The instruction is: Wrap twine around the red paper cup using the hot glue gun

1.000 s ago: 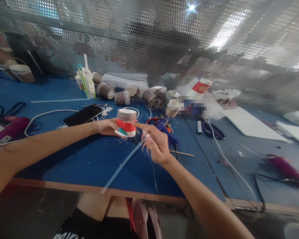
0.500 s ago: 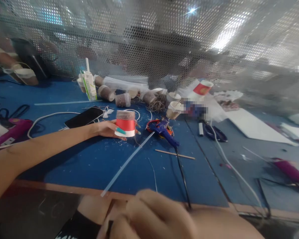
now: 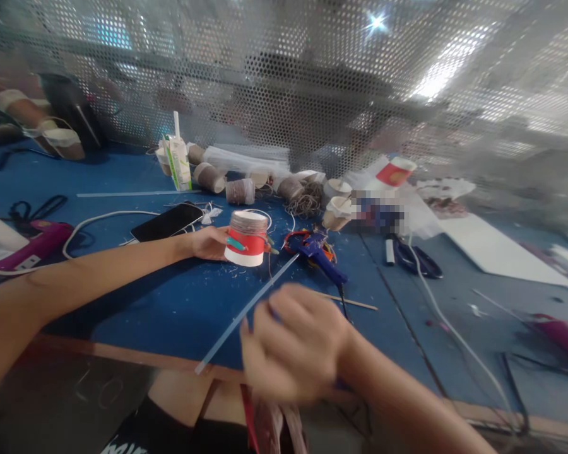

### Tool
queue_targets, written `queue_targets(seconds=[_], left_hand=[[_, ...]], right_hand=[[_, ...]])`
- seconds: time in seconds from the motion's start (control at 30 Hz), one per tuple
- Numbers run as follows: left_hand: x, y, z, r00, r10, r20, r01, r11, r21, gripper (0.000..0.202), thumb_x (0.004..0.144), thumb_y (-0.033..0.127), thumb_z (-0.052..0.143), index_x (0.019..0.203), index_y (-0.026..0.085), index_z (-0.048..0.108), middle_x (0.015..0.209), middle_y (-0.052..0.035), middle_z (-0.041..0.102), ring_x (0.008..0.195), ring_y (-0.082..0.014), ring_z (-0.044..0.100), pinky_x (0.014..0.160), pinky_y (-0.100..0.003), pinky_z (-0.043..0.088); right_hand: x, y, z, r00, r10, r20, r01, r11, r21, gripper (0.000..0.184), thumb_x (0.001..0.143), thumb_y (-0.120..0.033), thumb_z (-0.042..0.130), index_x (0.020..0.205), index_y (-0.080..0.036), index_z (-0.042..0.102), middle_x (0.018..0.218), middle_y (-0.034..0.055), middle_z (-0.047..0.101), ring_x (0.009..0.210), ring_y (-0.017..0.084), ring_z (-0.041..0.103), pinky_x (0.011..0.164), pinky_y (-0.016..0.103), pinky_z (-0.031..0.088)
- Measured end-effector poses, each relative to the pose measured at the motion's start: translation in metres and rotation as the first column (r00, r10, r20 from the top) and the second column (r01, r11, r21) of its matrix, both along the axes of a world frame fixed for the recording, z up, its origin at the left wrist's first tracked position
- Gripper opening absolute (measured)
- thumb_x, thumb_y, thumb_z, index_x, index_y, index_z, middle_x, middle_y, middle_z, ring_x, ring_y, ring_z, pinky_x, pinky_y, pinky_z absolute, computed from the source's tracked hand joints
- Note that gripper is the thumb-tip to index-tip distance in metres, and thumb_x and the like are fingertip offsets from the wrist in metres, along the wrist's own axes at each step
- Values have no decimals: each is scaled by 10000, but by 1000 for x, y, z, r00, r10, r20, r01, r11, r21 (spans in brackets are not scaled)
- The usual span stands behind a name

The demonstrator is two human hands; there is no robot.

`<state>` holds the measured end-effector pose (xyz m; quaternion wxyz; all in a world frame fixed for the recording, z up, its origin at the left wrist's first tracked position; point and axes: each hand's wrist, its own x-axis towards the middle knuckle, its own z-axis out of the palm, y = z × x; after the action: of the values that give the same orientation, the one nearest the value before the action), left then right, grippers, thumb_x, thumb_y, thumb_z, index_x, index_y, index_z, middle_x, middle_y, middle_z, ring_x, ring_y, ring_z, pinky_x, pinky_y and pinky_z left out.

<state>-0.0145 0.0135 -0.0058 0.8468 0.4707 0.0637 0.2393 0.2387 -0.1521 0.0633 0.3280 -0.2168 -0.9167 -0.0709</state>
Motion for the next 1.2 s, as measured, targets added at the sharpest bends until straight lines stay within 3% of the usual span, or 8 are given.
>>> queue_targets(seconds=[0.13,0.27,0.37,0.47,0.57,0.7,0.97,1.2], left_hand=[[1,-1,0,1000,6,9,-7,1000,28,589,644,338,879,1177,145,718,1135,-112,769,1062,-222,716,1012,-341,494],[1,-3,-1,1000,10,-13,-9,999,47,628,623,320,908,1190,141,704,1105,-126,769,996,-226,724,969,-371,502],[1,-4,0,998,52,-23,-50,996,68,660,581,303,937,1177,139,706,1090,-128,768,984,-227,723,949,-364,505],[2,-4,1,990,137,-31,-135,988,75,641,550,293,951,1128,138,721,1026,-110,775,935,-210,726,915,-336,514],[3,-4,2,987,150,-54,-146,986,80,639,541,258,947,1127,136,723,1010,-104,772,914,-204,724,890,-331,519],[4,-5,4,985,154,-77,-148,986,78,612,523,229,953,1090,141,742,939,-73,769,852,-173,719,825,-285,522],[5,-4,3,980,195,-44,-192,979,62,640,456,269,985,1036,144,746,891,-61,770,828,-166,715,798,-259,537],[3,-3,2,981,188,-52,-183,980,81,577,494,169,945,1035,138,744,907,-50,763,885,-174,721,866,-281,530]], right_hand=[[-39,83,-8,962,12,274,-102,943,316,319,1012,-294,570,702,-238,516,602,-12,596,549,139,531,480,312,405],[-49,97,-22,962,-89,260,-41,889,455,329,1034,-133,428,732,-214,531,618,1,614,557,133,547,483,287,393],[-49,87,-26,974,-22,227,-65,928,368,246,1009,-137,480,781,-217,526,643,1,643,571,137,582,486,275,404],[-48,80,-26,987,153,-38,-148,983,106,104,959,-214,575,880,-227,508,785,32,714,554,124,596,493,264,465],[-44,77,-26,932,191,-307,-237,964,-120,65,934,-241,554,921,-240,491,1018,85,755,493,97,548,481,276,489],[-39,78,-29,907,148,-394,-273,919,-284,83,950,-285,533,900,-237,487,1123,122,758,545,117,574,454,267,456],[-40,73,-31,901,105,-420,-278,884,-376,70,934,-221,531,887,-234,482,1286,154,723,511,95,514,472,279,458],[-40,76,-29,939,89,-332,-206,919,-337,94,913,-191,514,846,-238,467,1085,115,782,476,93,445,462,277,412]])
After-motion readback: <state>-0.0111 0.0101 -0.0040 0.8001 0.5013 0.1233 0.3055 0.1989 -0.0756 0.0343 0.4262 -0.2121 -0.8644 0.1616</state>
